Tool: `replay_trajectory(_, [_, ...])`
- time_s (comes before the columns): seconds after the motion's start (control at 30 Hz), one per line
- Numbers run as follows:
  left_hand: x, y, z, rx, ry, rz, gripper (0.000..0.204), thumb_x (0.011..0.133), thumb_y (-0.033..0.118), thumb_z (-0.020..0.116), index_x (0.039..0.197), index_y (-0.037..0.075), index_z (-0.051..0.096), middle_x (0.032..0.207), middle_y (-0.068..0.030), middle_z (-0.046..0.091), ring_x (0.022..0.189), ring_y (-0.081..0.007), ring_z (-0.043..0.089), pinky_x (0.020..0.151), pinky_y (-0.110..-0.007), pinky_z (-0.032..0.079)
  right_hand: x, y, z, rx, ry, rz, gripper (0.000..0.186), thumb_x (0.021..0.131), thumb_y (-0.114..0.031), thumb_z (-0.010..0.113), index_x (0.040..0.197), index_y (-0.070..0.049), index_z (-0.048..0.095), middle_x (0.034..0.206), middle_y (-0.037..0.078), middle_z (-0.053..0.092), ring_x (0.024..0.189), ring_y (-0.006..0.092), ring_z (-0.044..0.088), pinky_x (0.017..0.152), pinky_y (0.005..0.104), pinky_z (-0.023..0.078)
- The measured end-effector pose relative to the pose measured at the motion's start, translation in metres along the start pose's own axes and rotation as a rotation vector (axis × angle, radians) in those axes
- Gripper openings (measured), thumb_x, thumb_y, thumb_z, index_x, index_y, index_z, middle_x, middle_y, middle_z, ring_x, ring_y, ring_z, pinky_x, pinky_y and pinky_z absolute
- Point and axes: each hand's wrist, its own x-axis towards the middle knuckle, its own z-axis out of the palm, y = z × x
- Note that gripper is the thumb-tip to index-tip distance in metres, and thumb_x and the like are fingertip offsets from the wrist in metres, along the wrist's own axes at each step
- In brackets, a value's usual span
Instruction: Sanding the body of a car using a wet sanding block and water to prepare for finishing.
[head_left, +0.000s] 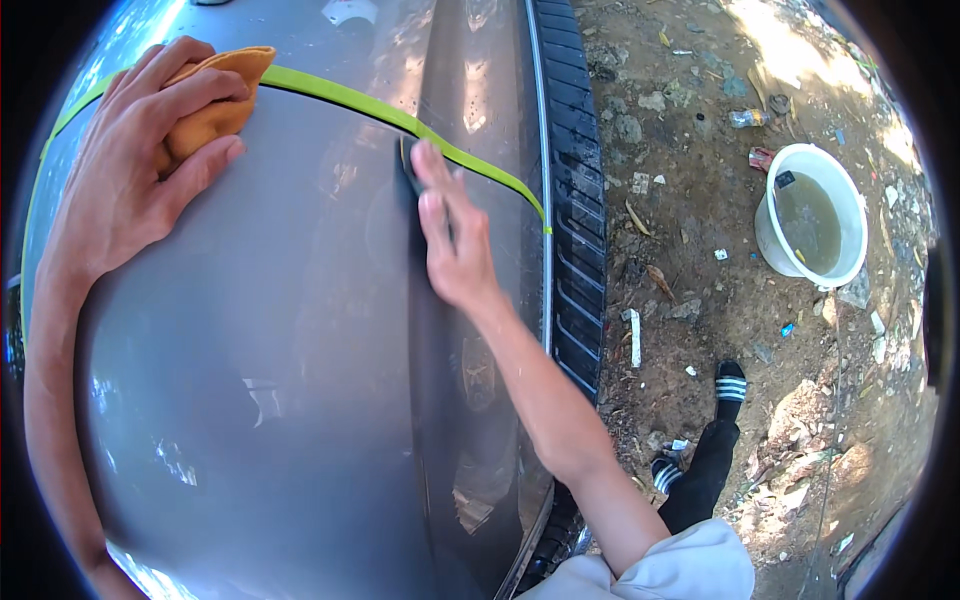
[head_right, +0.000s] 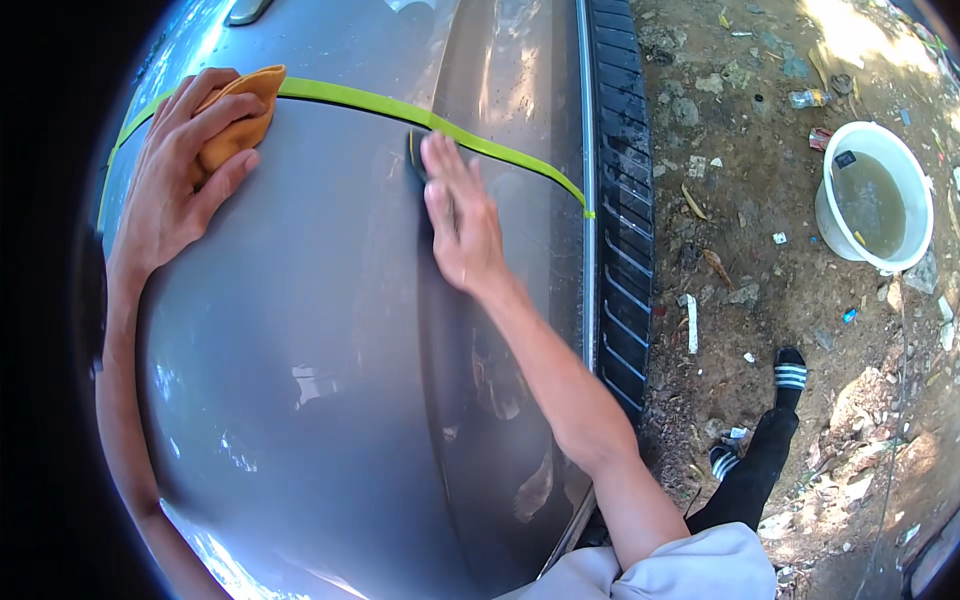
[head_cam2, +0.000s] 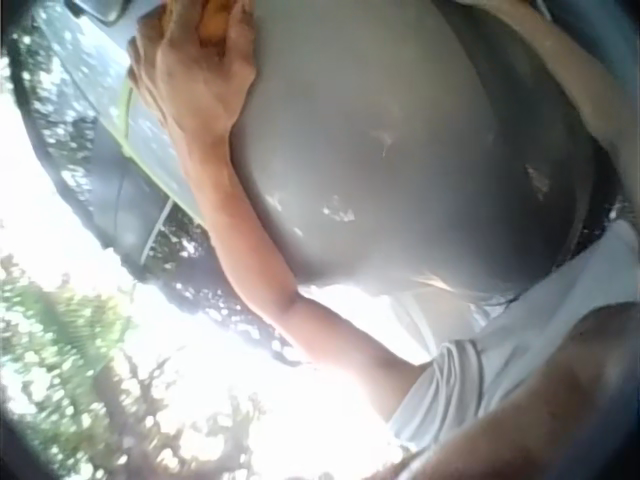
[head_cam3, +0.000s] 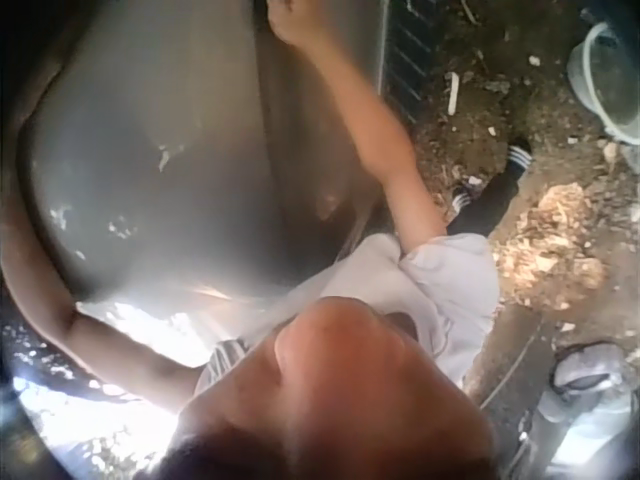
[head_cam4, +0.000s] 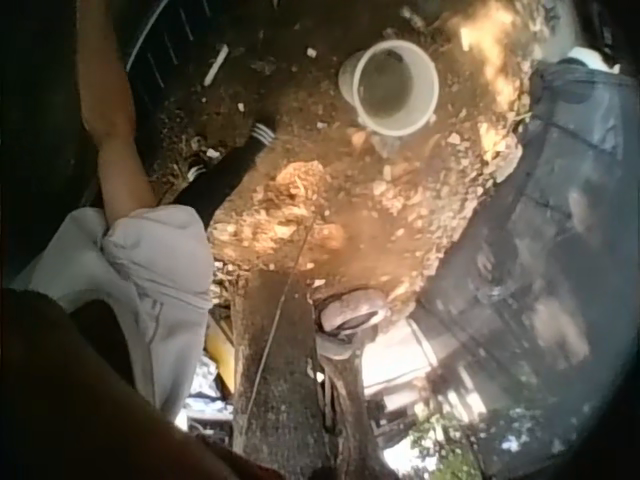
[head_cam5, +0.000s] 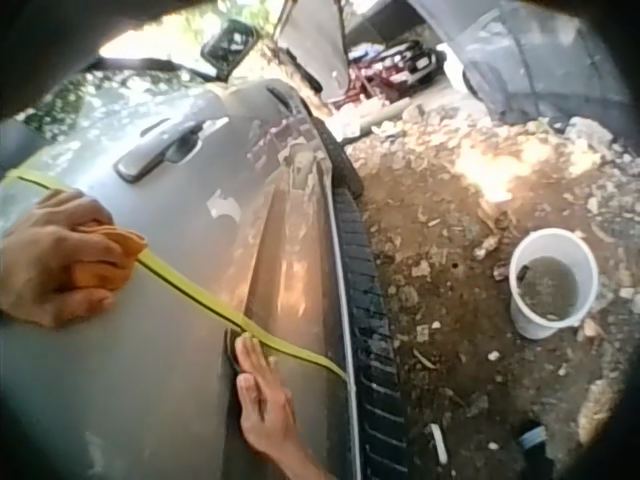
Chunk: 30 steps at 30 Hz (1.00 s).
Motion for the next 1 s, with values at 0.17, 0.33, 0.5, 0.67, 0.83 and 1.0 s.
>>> replay_trajectory(0.17, [-0.002,0.002,-0.001,-0.024,0.033,-0.003,0.034,0.086,0.023,0.070,0.116,0.007,0.065,0.130,-0.0130,0.055,0.121,-0.0343,0.052,0.106,-0.044,0.039,-0.040,-0.007,0.002,-0.128,-0.050,-0.029,0.050,0.105,-0.030,0.044,0.150,-0.011,0.042,0.157,0.011,0.039,0.149,0.0310,0.028,0.121,0.0515,0.014])
replay_trajectory(0.33, [-0.005,0.000,0.011,0.004,0.176,0.058,0.033,0.083,0.018,0.071,0.112,0.004,0.064,0.124,-0.0124,0.056,0.114,-0.0333,0.054,0.103,-0.042,0.041,-0.048,-0.020,0.005,-0.332,-0.034,0.105,0.051,0.105,-0.027,0.046,0.151,-0.008,0.040,0.156,0.015,0.039,0.147,0.0358,0.031,0.120,0.0540,0.013])
replay_trajectory(0.5, [-0.003,0.001,0.005,-0.050,0.107,0.037,0.034,0.085,0.020,0.071,0.115,0.004,0.064,0.126,-0.0132,0.056,0.114,-0.0343,0.055,0.103,-0.040,0.042,-0.106,-0.032,-0.008,-0.080,-0.027,0.145,0.052,0.106,-0.023,0.043,0.154,-0.006,0.033,0.157,0.022,0.033,0.146,0.0378,0.032,0.119,0.0496,0.024])
replay_trajectory(0.67, [-0.009,-0.007,-0.004,0.020,0.127,0.084,0.035,0.086,0.021,0.071,0.116,0.005,0.064,0.127,-0.0144,0.056,0.113,-0.0346,0.055,0.102,-0.039,0.042,-0.074,-0.030,0.001,-0.081,-0.187,0.173,0.058,0.108,-0.036,0.029,0.159,-0.011,0.018,0.165,0.015,0.015,0.153,0.0330,0.010,0.121,0.0540,0.002])
replay_trajectory(0.83, [-0.004,-0.011,0.022,-0.105,0.145,0.057,0.035,0.087,0.023,0.071,0.117,0.005,0.064,0.130,-0.0168,0.055,0.116,-0.0356,0.055,0.104,-0.040,0.042,-0.051,-0.007,-0.010,-0.102,-0.198,0.166,0.058,0.107,-0.040,0.029,0.159,-0.016,0.020,0.166,0.011,0.016,0.153,0.0300,0.011,0.121,0.0548,-0.001])
replay_trajectory(1.0, [-0.005,-0.012,0.002,0.035,0.099,0.051,0.036,0.089,0.023,0.070,0.120,0.006,0.064,0.137,-0.0168,0.052,0.123,-0.0369,0.052,0.107,-0.041,0.040,-0.031,0.004,-0.018,-0.089,-0.238,0.132,0.057,0.107,-0.038,0.031,0.159,-0.017,0.021,0.165,0.010,0.018,0.153,0.0284,0.014,0.120,0.0555,-0.006])
